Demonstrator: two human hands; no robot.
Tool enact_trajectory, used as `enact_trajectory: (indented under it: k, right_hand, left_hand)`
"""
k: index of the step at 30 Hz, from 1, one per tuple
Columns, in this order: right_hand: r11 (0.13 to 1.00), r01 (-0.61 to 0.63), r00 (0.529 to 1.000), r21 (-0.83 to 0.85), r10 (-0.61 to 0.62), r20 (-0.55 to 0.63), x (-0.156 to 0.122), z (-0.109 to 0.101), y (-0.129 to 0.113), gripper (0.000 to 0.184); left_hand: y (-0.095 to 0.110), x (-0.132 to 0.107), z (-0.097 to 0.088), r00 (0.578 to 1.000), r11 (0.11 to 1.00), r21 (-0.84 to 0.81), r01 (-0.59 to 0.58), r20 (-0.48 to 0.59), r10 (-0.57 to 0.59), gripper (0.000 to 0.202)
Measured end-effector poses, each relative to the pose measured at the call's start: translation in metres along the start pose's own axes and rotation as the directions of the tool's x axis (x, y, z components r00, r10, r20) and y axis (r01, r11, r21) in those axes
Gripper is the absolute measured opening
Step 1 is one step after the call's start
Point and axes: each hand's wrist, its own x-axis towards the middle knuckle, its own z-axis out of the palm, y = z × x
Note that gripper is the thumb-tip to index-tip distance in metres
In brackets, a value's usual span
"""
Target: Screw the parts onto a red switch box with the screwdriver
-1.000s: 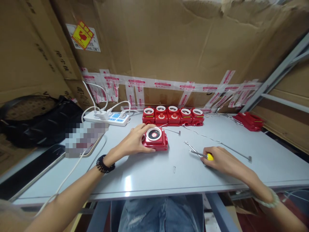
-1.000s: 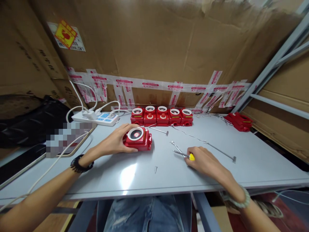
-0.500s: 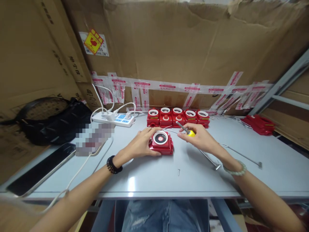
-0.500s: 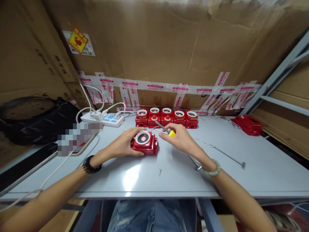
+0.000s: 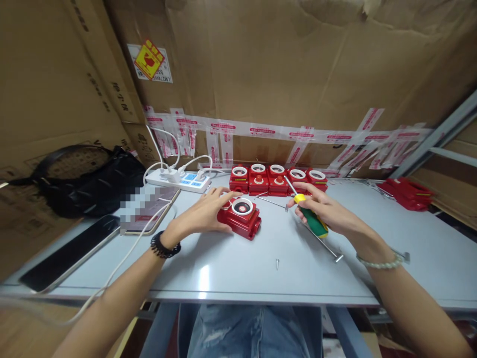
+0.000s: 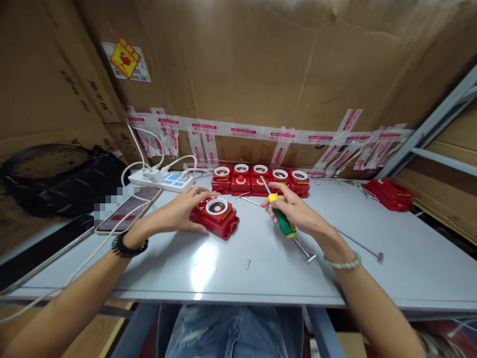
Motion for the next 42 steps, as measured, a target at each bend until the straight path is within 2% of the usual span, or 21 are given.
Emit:
enact_trajectory:
  k: [2,4,5,7,9,11,13,15,18,20,22,24,26,29,30,32,36,39,42]
  right_hand:
    - [0.998,0.032,0.996,-0.05,-0.028,0.083,-0.005,0.003,-0.003,0.058]
    - [0.995,0.026,0.974,-0.092,-0.004,0.225,-0.01,0.009,-0.01,0.064]
    - [0.995,0.007,0.95,-0.104,0.026,0.31,-0.012,0.014,-0.014,0.065]
    - [0.995,-0.022,0.901,-0.098,0.062,0.43,-0.014,0.023,-0.02,0.065]
    - [0.998,-0.037,0.888,-0.06,0.06,0.456,-0.014,0.029,-0.024,0.062]
    - [0.997,-0.072,0.897,0.0,0.065,0.437,-0.012,0.031,-0.025,0.06]
    - [0.992,-0.103,0.905,0.075,0.062,0.421,-0.011,0.028,-0.024,0.06]
    - [0.983,-0.072,0.903,0.169,-0.007,0.429,-0.011,0.022,-0.022,0.063]
    - [0.948,0.069,0.879,0.311,-0.206,0.431,-0.012,0.018,-0.021,0.083]
    - [0.93,0.17,0.89,0.326,-0.287,0.353,-0.013,0.021,-0.021,0.085]
    - [0.928,0.285,0.929,0.238,-0.329,0.17,-0.013,0.028,-0.021,0.069]
    - [0.915,0.392,0.92,0.094,-0.388,-0.051,-0.013,0.036,-0.02,0.05]
    - [0.877,0.475,0.845,-0.076,-0.478,-0.241,-0.012,0.041,-0.02,0.038]
    - [0.8,0.518,0.684,-0.302,-0.6,-0.415,-0.01,0.041,-0.021,0.03]
    - [0.782,0.52,0.645,-0.343,-0.623,-0.442,-0.009,0.039,-0.021,0.028]
    - [0.764,0.525,0.611,-0.376,-0.645,-0.459,-0.006,0.036,-0.02,0.025]
    - [0.75,0.548,0.639,-0.37,-0.661,-0.393,0.0,0.035,-0.014,0.027]
    - [0.744,0.523,0.666,-0.415,-0.661,-0.346,0.001,0.037,-0.011,0.03]
    - [0.732,0.484,0.663,-0.479,-0.664,-0.346,0.001,0.036,-0.01,0.03]
  left_hand:
    - [0.01,0.001,-0.006,0.995,0.994,-0.075,-0.085,-0.057,0.081,0.074]
    - [0.024,0.005,-0.006,0.964,0.973,-0.11,-0.201,-0.198,0.176,0.057]
    - [0.032,0.009,-0.003,0.941,0.963,-0.083,-0.255,-0.249,0.228,0.051]
    - [0.042,0.016,0.006,0.897,0.939,0.053,-0.339,-0.284,0.339,0.04]
    - [0.047,0.022,0.016,0.867,0.908,0.195,-0.372,-0.275,0.414,0.029]
    - [0.045,0.025,0.023,0.84,0.875,0.299,-0.38,-0.284,0.462,0.025]
    - [0.04,0.025,0.026,0.818,0.858,0.352,-0.373,-0.312,0.484,0.026]
    - [0.036,0.023,0.027,0.82,0.876,0.34,-0.341,-0.348,0.454,0.029]
    - [0.035,0.02,0.028,0.883,0.952,0.22,-0.214,-0.373,0.284,0.033]
    - [0.038,0.018,0.028,0.924,0.986,0.127,-0.111,-0.351,0.149,0.034]
    - [0.043,0.017,0.028,0.941,0.997,0.053,-0.055,-0.331,0.07,0.034]
    - [0.047,0.017,0.027,0.946,0.998,0.009,-0.059,-0.319,0.059,0.032]
    - [0.047,0.016,0.025,0.948,0.999,-0.009,-0.043,-0.316,0.038,0.036]
    - [0.038,0.012,0.024,0.952,0.992,-0.026,0.123,-0.278,-0.125,0.069]
    - [0.035,0.011,0.025,0.953,0.983,-0.037,0.18,-0.239,-0.184,0.077]
    - [0.03,0.009,0.028,0.96,0.97,-0.064,0.236,-0.143,-0.243,0.079]
    - [0.037,0.008,0.035,0.981,0.98,-0.097,0.175,-0.063,-0.182,0.063]
    - [0.046,0.008,0.038,0.99,0.985,-0.133,0.111,-0.066,-0.121,0.06]
    - [0.048,0.009,0.039,0.991,0.984,-0.152,0.093,-0.079,-0.106,0.06]
